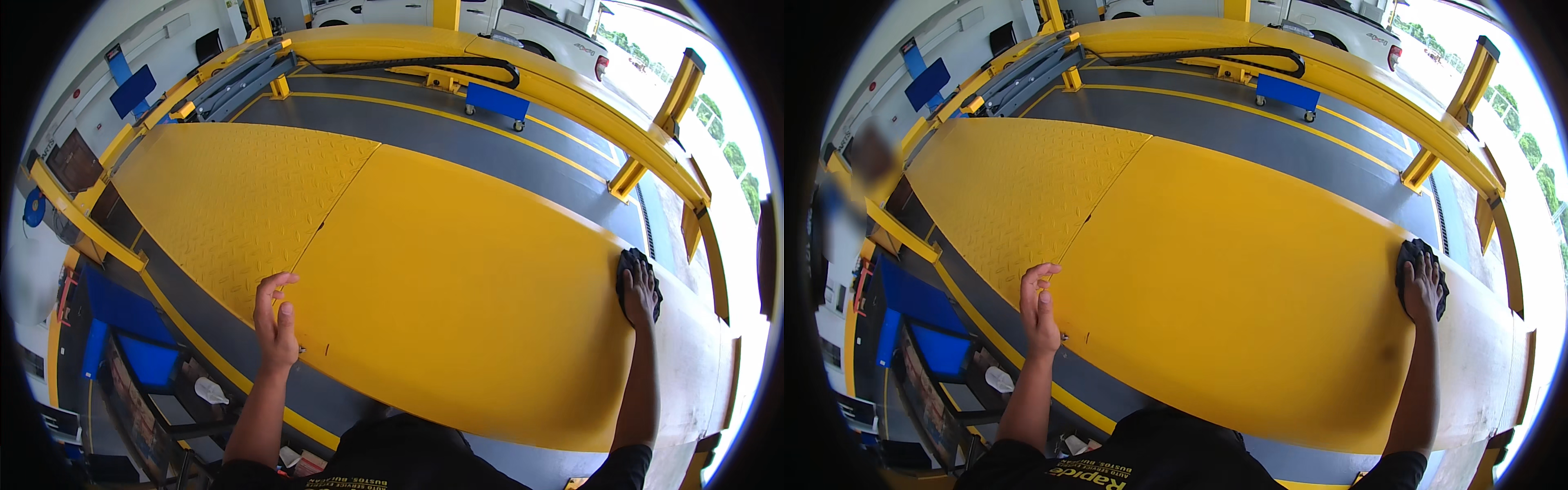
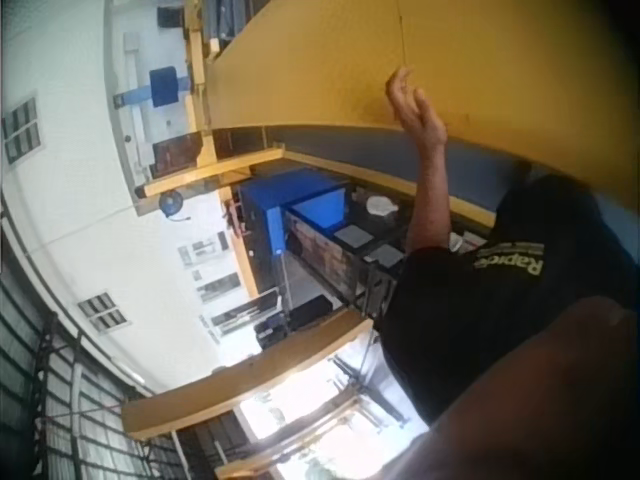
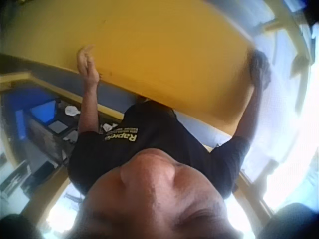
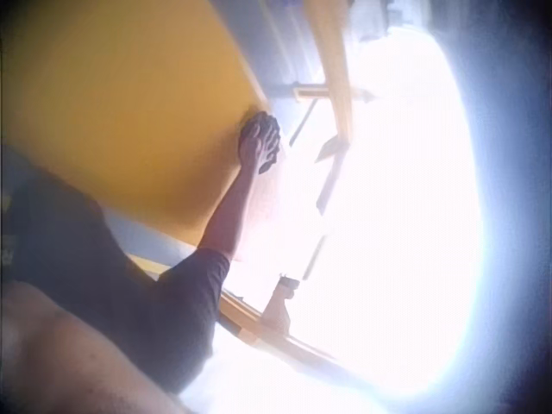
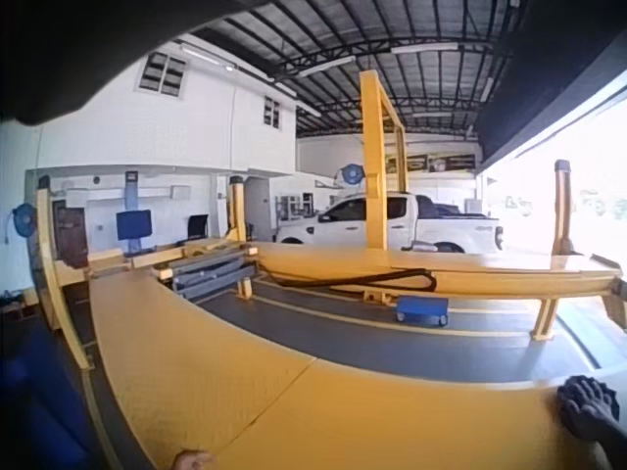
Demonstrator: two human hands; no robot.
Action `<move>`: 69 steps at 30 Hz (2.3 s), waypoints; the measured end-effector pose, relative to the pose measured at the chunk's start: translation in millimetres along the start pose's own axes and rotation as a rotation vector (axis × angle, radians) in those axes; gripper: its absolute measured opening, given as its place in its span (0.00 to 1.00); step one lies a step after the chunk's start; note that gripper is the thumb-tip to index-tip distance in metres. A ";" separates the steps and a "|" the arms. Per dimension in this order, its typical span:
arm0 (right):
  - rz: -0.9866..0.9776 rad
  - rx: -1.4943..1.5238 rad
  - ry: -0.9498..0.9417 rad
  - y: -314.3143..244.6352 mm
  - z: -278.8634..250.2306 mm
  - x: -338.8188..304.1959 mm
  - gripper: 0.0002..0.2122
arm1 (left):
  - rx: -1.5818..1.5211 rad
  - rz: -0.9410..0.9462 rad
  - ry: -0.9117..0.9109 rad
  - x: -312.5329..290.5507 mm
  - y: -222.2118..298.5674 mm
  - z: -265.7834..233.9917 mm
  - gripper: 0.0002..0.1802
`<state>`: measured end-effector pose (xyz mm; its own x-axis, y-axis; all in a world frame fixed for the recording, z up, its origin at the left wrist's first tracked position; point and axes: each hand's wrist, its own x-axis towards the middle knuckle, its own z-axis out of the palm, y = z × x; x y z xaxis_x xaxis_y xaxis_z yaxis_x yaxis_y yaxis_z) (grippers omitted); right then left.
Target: The person wipes a yellow metal platform with a black cloth, moving systematically across the flat surface and around a circular turntable. The person also wipes the edges and adjacent yellow structures.
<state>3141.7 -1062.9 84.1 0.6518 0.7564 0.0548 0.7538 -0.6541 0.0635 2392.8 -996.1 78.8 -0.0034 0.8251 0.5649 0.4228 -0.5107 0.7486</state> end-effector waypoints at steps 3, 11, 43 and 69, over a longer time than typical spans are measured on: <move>-0.256 0.099 -0.014 -169.2 -36.2 -28.0 0.35 | -0.001 0.052 0.021 -2.2 1.1 -4.1 0.28; -0.838 0.225 0.033 -513.1 -56.3 -92.2 0.38 | -0.082 0.076 0.071 0.9 -4.4 2.7 0.30; 0.337 0.094 0.042 91.4 1.5 19.8 0.37 | 0.030 -0.065 0.008 4.3 -23.7 2.3 0.27; -0.058 0.306 0.101 -141.2 -34.1 -225.5 0.34 | -0.370 0.147 -0.385 36.0 35.3 21.9 0.23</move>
<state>2885.4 -1141.1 96.8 0.6068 0.7786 0.1599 0.7898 -0.5679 -0.2317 2427.5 -979.1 118.0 0.3929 0.7321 0.5565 0.0471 -0.6203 0.7829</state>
